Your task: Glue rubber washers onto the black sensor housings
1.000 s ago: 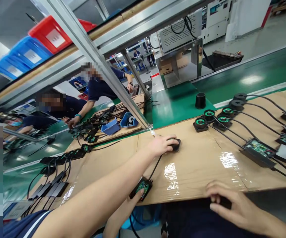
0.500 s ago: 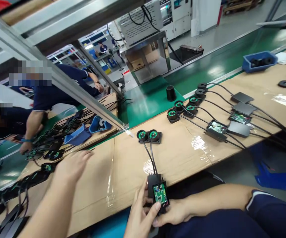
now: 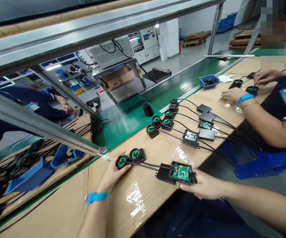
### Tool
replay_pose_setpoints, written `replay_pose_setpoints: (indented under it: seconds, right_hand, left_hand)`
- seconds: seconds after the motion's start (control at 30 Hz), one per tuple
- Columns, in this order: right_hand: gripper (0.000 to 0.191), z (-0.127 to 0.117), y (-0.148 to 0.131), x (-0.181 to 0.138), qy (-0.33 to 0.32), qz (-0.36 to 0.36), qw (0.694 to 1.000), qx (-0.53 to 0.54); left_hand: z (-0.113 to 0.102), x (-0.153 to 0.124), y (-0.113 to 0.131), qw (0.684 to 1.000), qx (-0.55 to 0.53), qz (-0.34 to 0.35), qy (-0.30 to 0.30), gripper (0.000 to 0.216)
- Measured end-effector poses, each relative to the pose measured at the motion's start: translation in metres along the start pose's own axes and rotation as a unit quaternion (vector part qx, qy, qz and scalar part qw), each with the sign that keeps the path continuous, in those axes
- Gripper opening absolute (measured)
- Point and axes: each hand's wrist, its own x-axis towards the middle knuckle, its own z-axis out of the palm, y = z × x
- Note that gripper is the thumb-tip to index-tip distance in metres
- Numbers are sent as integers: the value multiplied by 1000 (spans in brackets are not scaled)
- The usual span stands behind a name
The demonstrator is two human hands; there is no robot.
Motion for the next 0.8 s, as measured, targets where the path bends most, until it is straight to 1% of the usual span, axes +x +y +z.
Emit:
replay_pose_setpoints:
  seconds: [0.07, 0.1, 0.17, 0.23, 0.3, 0.33, 0.37, 0.43, 0.5, 0.57, 0.67, 0.73, 0.8]
  right_hand:
    - [52, -37, -7, 3, 58, -17, 995, -75]
    - [47, -54, -9, 5, 86, -30, 989, -114]
    - [42, -82, -9, 8, 140, -41, 972, -185]
    - [48, -101, -8, 10, 184, -42, 950, -247]
    - [62, -110, -6, 14, 218, -43, 928, -300]
    - [65, -113, -5, 17, 232, -48, 916, -324]
    - [63, -114, -3, 20, 246, -54, 903, -347]
    - [52, -114, 1, 26, 273, -70, 876, -392]
    - [47, -111, 8, 29, 299, -85, 848, -428]
    - [50, -104, 17, 28, 320, -96, 825, -456]
    - [58, -89, 30, 23, 344, -141, 766, -525]
    - [62, -79, 35, 25, 321, -184, 731, -573]
    - [60, -75, 35, 34, 285, -212, 719, -598]
  left_hand:
    - [5, -17, -3, 1000, 5, 4, -19, 89]
    - [6, -26, -5, 999, 4, 9, -34, 94]
    - [7, -40, -6, 997, -4, 28, -65, 112]
    - [8, -42, -4, 995, -13, 51, -87, 131]
    - [9, -32, 1, 992, -18, 72, -104, 141]
    - [10, -25, 4, 990, -20, 81, -113, 141]
    - [11, -17, 7, 988, -23, 89, -125, 138]
    - [14, -4, 13, 983, -28, 101, -148, 128]
    - [16, 1, 17, 981, -34, 106, -161, 117]
    - [17, -4, 18, 981, -36, 106, -157, 108]
    - [18, -23, 17, 988, -30, 96, -120, 102]
    - [21, -36, 17, 992, -26, 82, -88, 98]
    - [27, -45, 18, 996, -22, 64, -53, 94]
